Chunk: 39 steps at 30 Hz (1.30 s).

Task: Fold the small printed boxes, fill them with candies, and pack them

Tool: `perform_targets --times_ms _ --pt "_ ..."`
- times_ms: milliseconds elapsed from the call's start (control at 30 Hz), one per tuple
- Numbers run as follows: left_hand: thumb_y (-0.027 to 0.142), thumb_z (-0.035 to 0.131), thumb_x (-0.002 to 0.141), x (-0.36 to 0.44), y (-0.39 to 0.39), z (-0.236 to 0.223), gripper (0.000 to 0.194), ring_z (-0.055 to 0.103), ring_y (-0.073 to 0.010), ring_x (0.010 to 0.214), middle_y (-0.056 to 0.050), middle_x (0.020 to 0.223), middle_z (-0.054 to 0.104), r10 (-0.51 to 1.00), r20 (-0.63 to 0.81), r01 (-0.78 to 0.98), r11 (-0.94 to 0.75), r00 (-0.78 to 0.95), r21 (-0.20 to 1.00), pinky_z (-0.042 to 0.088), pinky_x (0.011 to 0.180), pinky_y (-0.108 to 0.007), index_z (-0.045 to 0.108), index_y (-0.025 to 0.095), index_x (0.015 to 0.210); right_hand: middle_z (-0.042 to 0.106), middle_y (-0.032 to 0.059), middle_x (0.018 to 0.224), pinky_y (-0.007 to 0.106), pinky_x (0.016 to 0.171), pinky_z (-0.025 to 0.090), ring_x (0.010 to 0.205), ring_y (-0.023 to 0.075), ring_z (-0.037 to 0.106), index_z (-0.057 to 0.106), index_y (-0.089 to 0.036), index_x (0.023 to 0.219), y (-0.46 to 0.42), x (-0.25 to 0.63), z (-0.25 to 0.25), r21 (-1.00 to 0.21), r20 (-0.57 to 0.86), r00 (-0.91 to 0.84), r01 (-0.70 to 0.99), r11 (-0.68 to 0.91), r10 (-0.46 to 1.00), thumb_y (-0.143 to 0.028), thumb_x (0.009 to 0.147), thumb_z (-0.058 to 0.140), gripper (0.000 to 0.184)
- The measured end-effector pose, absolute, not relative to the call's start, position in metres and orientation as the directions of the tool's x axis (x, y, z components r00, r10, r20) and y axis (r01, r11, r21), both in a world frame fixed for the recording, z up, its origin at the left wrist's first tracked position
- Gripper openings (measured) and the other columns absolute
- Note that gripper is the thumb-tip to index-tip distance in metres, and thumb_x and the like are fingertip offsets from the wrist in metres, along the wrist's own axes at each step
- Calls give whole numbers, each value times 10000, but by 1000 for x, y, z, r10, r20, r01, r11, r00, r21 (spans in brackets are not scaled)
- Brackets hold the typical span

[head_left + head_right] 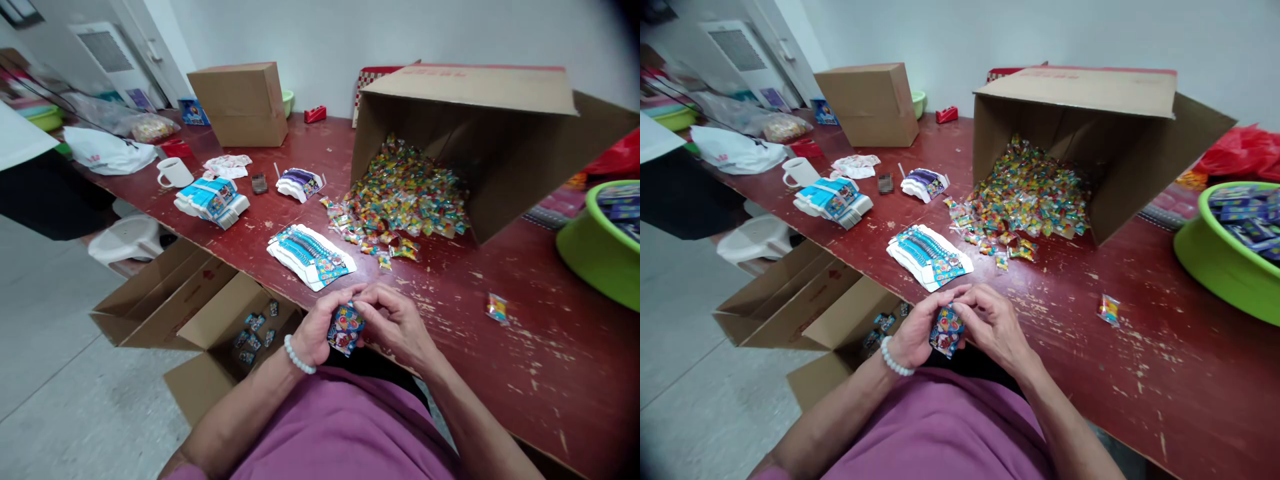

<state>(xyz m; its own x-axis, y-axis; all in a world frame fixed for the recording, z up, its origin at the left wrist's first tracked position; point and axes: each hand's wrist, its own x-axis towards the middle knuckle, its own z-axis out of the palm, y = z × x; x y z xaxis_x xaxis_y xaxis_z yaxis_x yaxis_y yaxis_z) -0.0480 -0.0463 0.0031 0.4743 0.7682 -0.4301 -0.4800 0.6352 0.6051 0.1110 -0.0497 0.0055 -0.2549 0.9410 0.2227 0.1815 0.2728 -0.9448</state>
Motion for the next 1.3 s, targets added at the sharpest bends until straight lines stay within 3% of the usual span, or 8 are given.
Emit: perform_targets --times_ms 100,267,333,667,833,967,1100,1300 --pt "258 583 800 -47 -41 -2 361 646 -144 618 -70 932 714 751 -440 -593 659 492 463 533 574 -274 690 127 1119 631 93 1106 428 907 488 1076 262 589 627 -242 1073 -57 110 -7 -824 375 -312 319 468 873 -313 908 621 179" --pt "270 604 825 -46 -35 -4 305 653 -157 614 -44 823 711 746 -516 -655 644 422 396 511 531 -252 682 153 1096 469 179 1363 517 950 454 1204 362 481 354 -218 1433 -63 103 -22 -645 379 -395 535 545 837 -469 682 823 921" --pt "275 623 831 -47 -35 -2 290 652 -152 601 -35 774 705 756 -519 -689 621 399 374 519 550 -248 681 151 1087 452 189 1391 534 959 437 1206 380 471 279 -209 1479 -62 100 -22 -580 367 -414 598 553 833 -444 623 857 1059" --pt "351 468 950 -64 -41 -8 361 712 -211 765 -107 903 735 797 -477 -720 572 372 394 573 762 -337 649 95 1129 569 137 1276 479 939 433 1150 332 537 461 -229 1325 -53 74 -20 -582 450 -407 541 607 795 -253 673 728 705" --pt "369 546 905 -109 -50 -21 319 659 -188 527 -55 782 704 800 -529 -577 583 284 572 537 527 -311 596 163 1142 488 168 1408 517 988 416 1230 365 477 327 -210 1465 -47 63 -33 -588 348 -509 535 606 787 -528 668 789 975" --pt "451 611 834 -170 -59 -37 413 656 -187 563 -61 853 707 876 -460 -333 396 -142 856 512 539 -305 566 192 1152 439 189 1442 523 1054 369 1309 348 412 314 -185 1483 -7 82 -53 -580 392 -331 635 509 859 -560 826 655 830" --pt "437 699 738 -220 -62 -46 516 640 -211 939 -72 1012 681 819 -263 73 346 -510 936 493 808 -312 600 176 1173 479 203 1384 555 989 383 1222 383 454 403 -164 1441 38 100 -74 -514 361 -197 773 371 912 -579 838 627 766" --pt "401 629 805 -201 -44 -34 419 604 -212 1011 -92 1089 662 920 -30 281 150 -391 948 450 926 -336 628 161 1149 588 144 1151 511 872 394 1063 360 494 651 -199 1074 52 98 -87 -492 261 -76 847 201 962 -666 759 657 564"
